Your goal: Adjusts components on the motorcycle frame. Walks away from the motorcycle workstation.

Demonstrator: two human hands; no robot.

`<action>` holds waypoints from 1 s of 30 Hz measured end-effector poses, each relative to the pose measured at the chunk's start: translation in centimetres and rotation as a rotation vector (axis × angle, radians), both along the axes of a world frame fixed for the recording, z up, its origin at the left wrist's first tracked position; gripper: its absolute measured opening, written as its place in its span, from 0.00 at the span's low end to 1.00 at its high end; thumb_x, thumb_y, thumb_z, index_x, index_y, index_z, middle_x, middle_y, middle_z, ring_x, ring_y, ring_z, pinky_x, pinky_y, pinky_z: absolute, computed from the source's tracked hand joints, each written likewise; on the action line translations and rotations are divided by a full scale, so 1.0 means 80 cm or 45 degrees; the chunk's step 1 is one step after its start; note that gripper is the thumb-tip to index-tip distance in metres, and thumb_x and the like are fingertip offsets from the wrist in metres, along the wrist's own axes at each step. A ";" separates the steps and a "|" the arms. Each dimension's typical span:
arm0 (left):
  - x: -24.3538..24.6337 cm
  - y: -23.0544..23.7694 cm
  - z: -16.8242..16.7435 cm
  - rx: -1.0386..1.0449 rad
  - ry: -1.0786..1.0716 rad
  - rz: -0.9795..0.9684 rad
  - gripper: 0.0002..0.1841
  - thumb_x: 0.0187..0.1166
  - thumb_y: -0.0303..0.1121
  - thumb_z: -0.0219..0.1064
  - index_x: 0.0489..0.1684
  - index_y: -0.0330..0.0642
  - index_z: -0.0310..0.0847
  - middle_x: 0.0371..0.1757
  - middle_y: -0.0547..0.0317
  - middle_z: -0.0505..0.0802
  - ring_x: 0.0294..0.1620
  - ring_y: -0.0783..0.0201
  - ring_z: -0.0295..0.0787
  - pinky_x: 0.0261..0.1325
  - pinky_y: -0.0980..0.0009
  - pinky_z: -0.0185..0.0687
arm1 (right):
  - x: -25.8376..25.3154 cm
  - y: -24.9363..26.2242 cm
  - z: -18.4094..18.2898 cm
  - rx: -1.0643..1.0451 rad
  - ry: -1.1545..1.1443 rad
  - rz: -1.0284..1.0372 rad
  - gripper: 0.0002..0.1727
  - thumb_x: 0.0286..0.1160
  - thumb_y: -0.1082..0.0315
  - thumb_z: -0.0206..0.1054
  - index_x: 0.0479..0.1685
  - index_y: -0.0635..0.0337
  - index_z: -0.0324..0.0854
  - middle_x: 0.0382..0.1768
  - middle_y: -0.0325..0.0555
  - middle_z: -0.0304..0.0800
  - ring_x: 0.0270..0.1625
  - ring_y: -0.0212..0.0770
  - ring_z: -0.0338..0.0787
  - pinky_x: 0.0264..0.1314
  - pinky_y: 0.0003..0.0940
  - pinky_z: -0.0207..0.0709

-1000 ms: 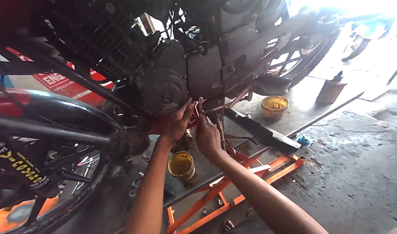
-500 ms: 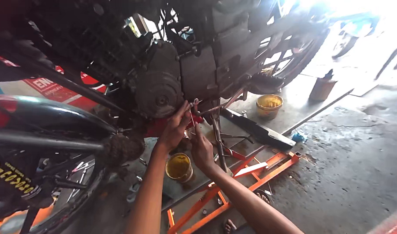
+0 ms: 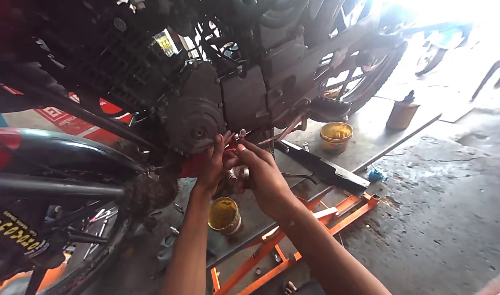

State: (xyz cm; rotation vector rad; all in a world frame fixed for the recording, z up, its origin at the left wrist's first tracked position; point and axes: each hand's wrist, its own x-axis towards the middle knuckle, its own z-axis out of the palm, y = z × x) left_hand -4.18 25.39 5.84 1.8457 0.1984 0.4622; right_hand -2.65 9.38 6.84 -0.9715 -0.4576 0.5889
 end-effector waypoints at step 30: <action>0.002 0.003 0.018 0.390 0.036 -0.056 0.35 0.93 0.55 0.40 0.87 0.35 0.62 0.79 0.48 0.82 0.80 0.63 0.77 0.84 0.63 0.68 | 0.046 0.030 -0.003 -1.308 -1.140 -0.219 0.19 0.80 0.68 0.62 0.67 0.61 0.78 0.46 0.60 0.90 0.54 0.63 0.91 0.51 0.62 0.82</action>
